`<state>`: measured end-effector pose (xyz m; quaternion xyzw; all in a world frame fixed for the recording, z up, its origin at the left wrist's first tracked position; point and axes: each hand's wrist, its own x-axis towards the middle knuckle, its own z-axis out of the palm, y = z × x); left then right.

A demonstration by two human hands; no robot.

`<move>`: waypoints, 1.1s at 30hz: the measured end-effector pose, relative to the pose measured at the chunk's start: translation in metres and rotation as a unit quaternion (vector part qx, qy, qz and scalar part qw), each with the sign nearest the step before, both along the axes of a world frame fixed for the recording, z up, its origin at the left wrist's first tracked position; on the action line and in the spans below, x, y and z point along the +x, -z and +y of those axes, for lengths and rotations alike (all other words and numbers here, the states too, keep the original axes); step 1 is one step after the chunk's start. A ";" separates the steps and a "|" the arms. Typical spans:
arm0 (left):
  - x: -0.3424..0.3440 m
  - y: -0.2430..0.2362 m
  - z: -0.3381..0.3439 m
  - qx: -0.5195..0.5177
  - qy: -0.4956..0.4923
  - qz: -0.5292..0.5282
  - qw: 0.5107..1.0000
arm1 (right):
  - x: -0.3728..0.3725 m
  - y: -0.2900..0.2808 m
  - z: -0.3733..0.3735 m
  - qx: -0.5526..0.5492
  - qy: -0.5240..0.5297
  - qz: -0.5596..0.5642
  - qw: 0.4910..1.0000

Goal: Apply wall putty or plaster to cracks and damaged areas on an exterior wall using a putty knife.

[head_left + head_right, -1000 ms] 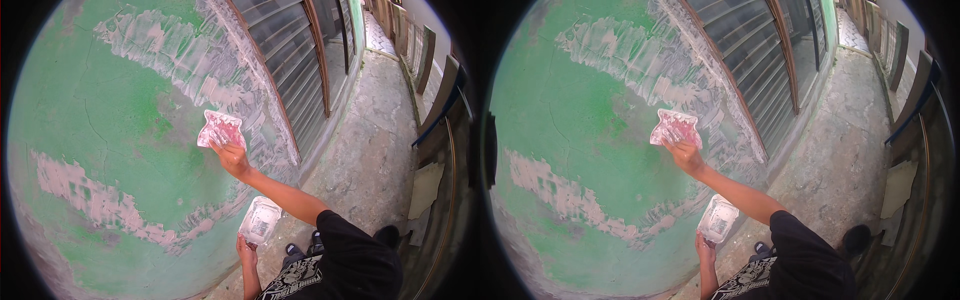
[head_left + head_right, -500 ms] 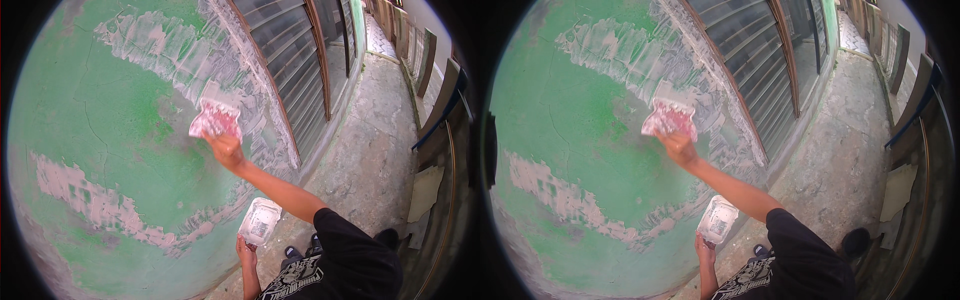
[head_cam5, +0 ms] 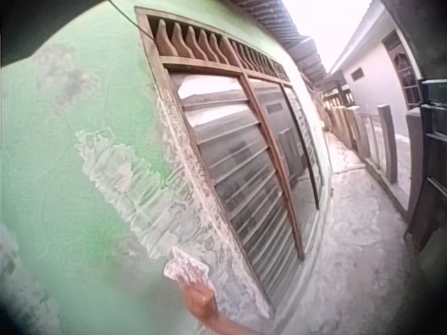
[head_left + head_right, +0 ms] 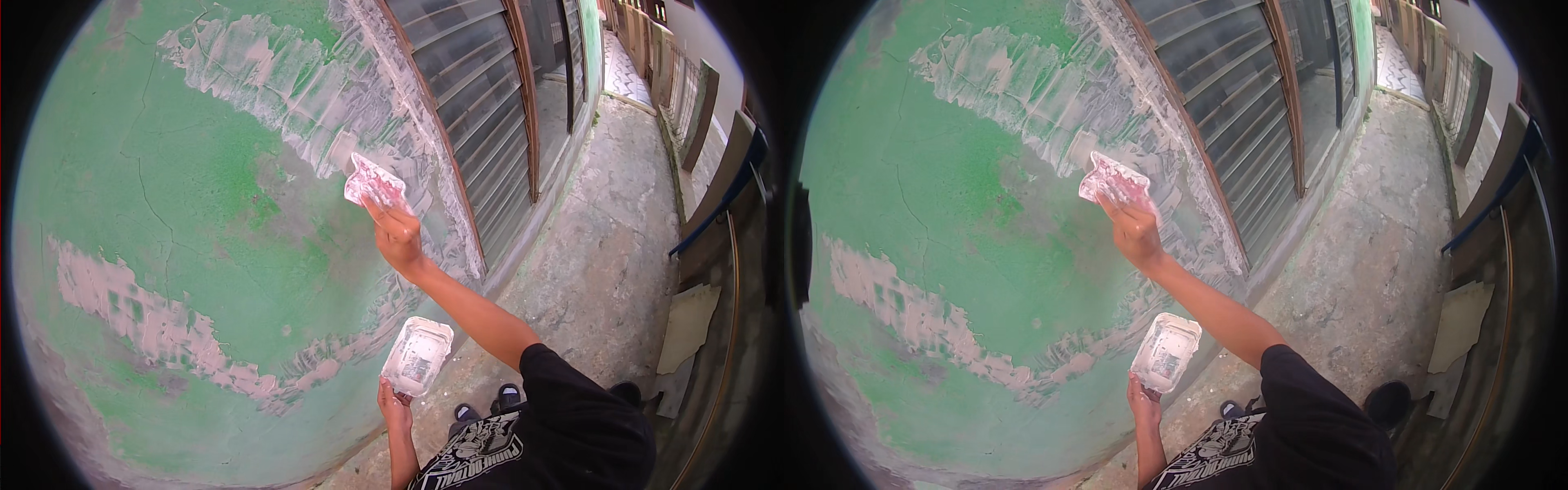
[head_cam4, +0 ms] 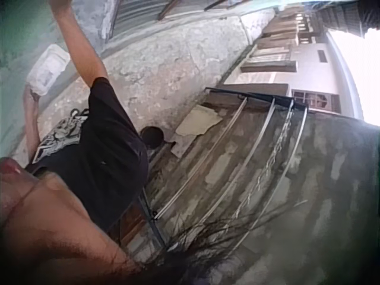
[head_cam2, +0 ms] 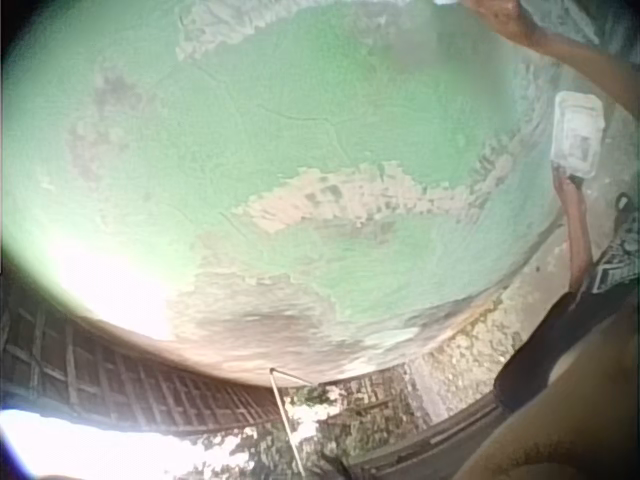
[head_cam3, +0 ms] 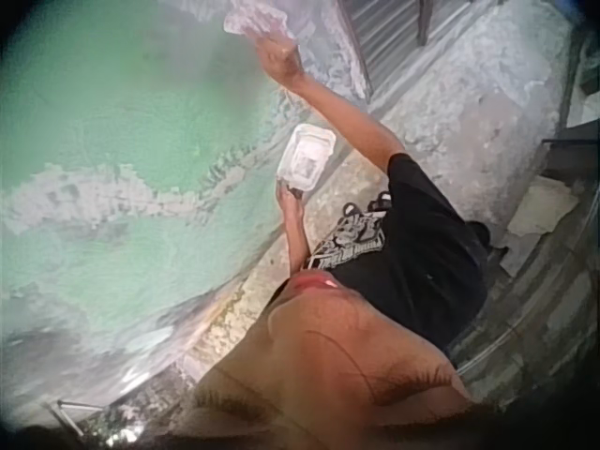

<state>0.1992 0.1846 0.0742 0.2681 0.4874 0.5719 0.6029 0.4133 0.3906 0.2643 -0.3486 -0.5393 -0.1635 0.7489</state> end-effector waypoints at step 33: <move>0.032 0.002 -0.008 -0.014 0.022 0.027 0.999 | 0.076 0.158 -0.157 -0.275 -0.387 0.505 0.721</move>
